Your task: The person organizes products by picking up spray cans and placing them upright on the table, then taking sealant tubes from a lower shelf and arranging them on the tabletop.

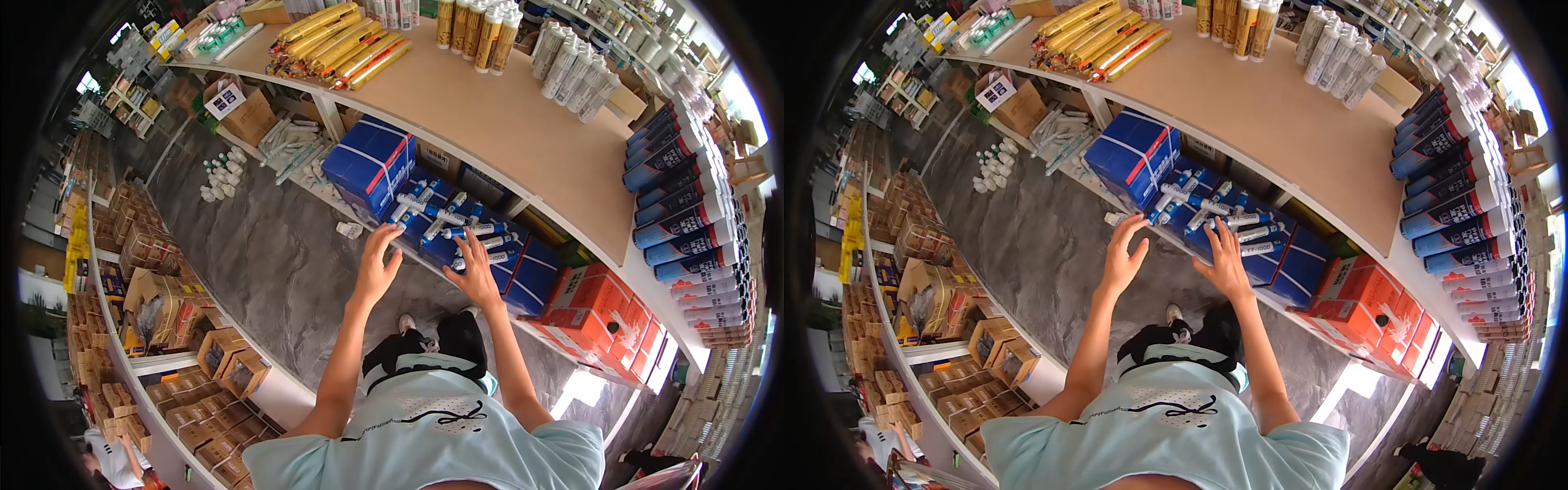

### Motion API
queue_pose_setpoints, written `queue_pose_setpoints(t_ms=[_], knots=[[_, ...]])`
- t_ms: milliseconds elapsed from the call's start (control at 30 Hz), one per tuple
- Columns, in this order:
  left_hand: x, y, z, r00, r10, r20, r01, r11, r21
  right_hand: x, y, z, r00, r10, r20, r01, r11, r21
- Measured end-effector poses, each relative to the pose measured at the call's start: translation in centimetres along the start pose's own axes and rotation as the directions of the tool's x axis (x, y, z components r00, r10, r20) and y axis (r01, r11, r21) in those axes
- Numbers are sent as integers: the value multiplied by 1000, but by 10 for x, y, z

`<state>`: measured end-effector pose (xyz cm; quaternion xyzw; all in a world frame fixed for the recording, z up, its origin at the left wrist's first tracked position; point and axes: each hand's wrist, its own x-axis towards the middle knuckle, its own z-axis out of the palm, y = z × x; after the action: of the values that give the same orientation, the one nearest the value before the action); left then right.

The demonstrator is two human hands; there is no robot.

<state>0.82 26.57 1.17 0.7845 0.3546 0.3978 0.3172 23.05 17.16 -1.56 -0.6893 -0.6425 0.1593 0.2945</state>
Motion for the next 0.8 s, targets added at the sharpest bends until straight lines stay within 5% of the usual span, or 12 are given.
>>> queue_pose_setpoints(t_ms=[567,800], knots=[[24,-48,-23,986,-166,-2,165,980,-108,56,11,68,982,57,178,-80,990,120],[60,-73,-10,980,-186,69,186,982,0,96,27,81,982,17,190,-44,989,142]])
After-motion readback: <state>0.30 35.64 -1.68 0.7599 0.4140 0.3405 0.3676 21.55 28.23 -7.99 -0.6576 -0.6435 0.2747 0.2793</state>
